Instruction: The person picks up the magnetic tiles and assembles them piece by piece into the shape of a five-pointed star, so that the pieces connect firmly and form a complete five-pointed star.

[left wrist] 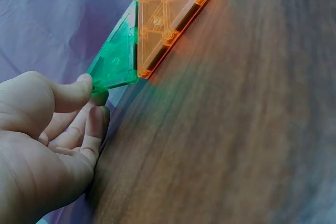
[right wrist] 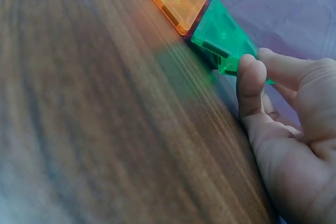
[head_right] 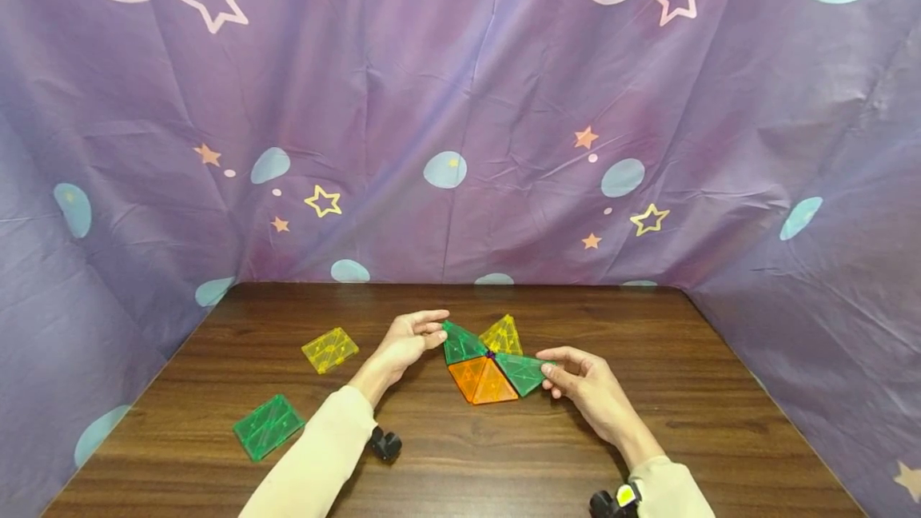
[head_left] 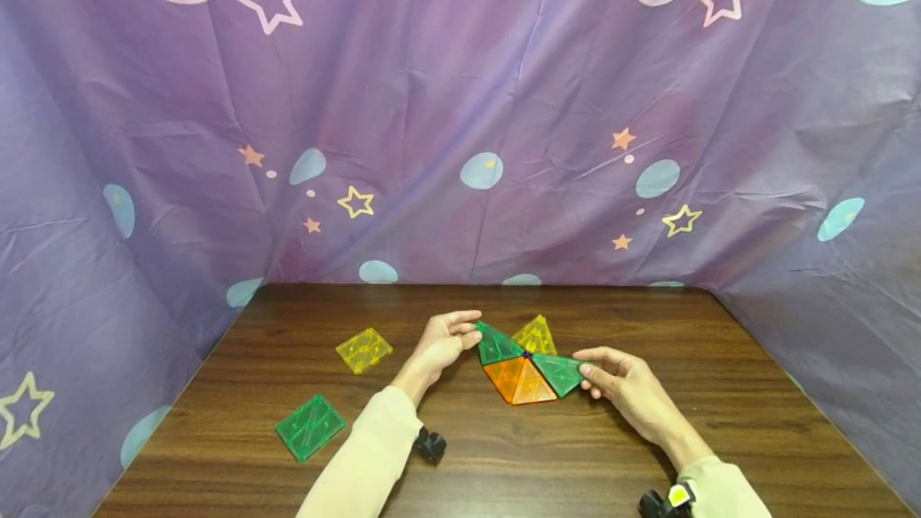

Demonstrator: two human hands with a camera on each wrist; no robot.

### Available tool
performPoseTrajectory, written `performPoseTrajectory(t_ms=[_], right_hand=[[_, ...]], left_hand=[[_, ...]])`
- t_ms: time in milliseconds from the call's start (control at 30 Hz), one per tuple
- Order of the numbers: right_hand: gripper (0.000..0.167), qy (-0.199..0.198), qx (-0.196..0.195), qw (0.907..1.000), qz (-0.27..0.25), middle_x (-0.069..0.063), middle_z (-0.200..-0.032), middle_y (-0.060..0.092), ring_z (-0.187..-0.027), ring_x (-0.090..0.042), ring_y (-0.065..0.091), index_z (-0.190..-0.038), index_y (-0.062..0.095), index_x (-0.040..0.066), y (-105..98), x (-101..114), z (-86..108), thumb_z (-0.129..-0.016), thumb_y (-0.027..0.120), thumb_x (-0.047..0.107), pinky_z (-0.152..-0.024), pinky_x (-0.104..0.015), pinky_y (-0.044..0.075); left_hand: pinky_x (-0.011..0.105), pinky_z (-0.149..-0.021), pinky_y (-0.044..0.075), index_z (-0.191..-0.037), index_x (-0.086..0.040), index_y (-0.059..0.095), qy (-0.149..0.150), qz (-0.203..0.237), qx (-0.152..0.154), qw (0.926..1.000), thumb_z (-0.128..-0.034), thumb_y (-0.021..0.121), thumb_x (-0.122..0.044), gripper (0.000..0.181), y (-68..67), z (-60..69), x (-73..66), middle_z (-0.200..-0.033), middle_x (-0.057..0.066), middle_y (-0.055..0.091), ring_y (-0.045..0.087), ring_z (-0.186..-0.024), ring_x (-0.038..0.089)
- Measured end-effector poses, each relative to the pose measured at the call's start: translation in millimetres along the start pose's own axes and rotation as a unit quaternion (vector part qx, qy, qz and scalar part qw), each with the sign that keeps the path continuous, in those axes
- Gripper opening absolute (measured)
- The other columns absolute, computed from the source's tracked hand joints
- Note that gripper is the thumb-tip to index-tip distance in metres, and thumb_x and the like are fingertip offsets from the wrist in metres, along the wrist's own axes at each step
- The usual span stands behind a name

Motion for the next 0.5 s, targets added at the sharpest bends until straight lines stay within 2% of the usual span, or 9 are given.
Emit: performPoseTrajectory(t_ms=[100, 233, 333, 500], right_hand=[[0.046, 0.003, 0.0, 1.0, 0.0, -0.007, -0.1, 0.072, -0.088, -0.011, 0.07, -0.145, 0.056, -0.019, 0.1, -0.6, 1.5, -0.108, 0.071, 0.004, -0.076, -0.024, 0.062], [0.048, 0.004, -0.011, 0.9998, -0.014, -0.009, -0.107, 0.073, -0.091, -0.012, 0.074, -0.144, 0.055, -0.021, -2.4, 0.4, 2.8, -0.107, 0.072, 0.003, -0.083, -0.027, 0.065], [0.049, 0.003, -0.034, 0.9991, -0.026, -0.011, -0.113, 0.071, -0.091, -0.013, 0.075, -0.144, 0.055, -0.022, -7.5, 2.1, 3.2, -0.106, 0.074, 0.002, -0.086, -0.029, 0.066], [0.046, 0.003, -0.073, 0.996, -0.052, -0.011, -0.111, 0.071, -0.088, -0.013, 0.076, -0.141, 0.057, -0.023, -15.7, 3.4, 5.2, -0.105, 0.074, 0.0, -0.087, -0.029, 0.066]], left_hand=[[0.04, -0.105, 0.057, -0.148, 0.005, 0.066, -0.011, -0.003, -0.003, 0.9999, -0.1023, 0.078, -0.004, 0.048, -0.9, 1.6, 2.3, -0.131, 0.027, 0.076, 0.071, -0.111, 0.023], [0.041, -0.105, 0.057, -0.146, 0.005, 0.067, -0.008, -0.009, -0.011, 0.9999, -0.1026, 0.079, -0.008, 0.047, -2.1, 2.8, 1.7, -0.128, 0.024, 0.077, 0.071, -0.11, 0.021], [0.039, -0.103, 0.057, -0.147, 0.006, 0.066, -0.002, -0.007, -0.011, 0.9999, -0.1025, 0.079, -0.009, 0.049, -1.7, 2.3, -0.2, -0.126, 0.024, 0.078, 0.071, -0.108, 0.02], [0.04, -0.105, 0.057, -0.147, 0.007, 0.064, -0.006, -0.001, -0.009, 0.9999, -0.1024, 0.078, -0.007, 0.049, 0.0, 1.2, 1.9, -0.125, 0.024, 0.079, 0.074, -0.108, 0.021]])
Point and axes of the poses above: each hand's wrist, its own z-axis away from the middle knuckle, its own y-axis out of the palm, x = y × z, the point moved 9 cm from there along -z, towards the middle knuckle
